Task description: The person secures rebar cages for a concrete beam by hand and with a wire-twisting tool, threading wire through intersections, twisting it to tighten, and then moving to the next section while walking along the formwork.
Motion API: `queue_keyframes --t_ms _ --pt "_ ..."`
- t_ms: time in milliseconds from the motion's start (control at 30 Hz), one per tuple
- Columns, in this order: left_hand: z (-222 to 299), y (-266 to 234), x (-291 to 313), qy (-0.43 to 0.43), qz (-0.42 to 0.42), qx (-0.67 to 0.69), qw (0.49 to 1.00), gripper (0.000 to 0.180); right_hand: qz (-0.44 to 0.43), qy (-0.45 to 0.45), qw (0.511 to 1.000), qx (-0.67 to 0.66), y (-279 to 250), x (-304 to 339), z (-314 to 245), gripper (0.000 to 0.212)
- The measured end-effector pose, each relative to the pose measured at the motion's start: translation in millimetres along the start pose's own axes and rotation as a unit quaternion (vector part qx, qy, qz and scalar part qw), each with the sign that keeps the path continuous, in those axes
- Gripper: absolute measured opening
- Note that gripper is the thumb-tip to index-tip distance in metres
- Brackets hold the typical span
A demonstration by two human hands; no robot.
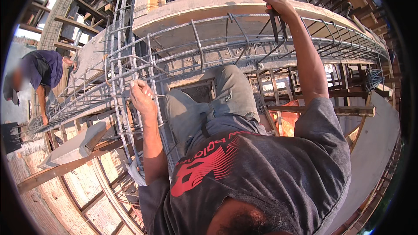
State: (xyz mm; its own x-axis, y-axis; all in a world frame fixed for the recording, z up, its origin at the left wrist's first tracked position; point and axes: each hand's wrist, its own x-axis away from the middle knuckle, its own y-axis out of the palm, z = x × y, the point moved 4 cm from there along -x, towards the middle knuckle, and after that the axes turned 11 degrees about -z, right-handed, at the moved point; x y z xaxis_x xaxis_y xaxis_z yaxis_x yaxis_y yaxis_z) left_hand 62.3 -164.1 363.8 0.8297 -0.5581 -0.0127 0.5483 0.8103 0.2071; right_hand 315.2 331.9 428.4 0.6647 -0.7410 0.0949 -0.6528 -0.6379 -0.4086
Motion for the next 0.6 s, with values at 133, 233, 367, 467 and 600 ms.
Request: queue_keyframes --t_ms 133,233,367,467,600 --pt "62 -6 -37 0.133 0.141 -0.070 0.979 0.029 0.037 0.044 0.988 0.146 20 -34 39 0.057" --pt "152 -21 -61 0.309 0.189 -0.115 0.925 0.025 0.092 0.019 0.918 0.384 36 -15 39 0.072" --pt "267 -8 -52 0.504 0.265 -0.279 0.773 0.034 0.106 0.034 0.920 0.375 57 20 6 0.074" --pt "235 76 -75 0.586 0.122 -0.328 0.731 0.028 0.210 -0.127 0.897 0.367 49 49 -26 0.070" --pt "175 202 -89 0.393 -0.247 0.077 0.883 0.021 -0.053 -0.374 0.924 -0.055 129 97 -169 0.056"
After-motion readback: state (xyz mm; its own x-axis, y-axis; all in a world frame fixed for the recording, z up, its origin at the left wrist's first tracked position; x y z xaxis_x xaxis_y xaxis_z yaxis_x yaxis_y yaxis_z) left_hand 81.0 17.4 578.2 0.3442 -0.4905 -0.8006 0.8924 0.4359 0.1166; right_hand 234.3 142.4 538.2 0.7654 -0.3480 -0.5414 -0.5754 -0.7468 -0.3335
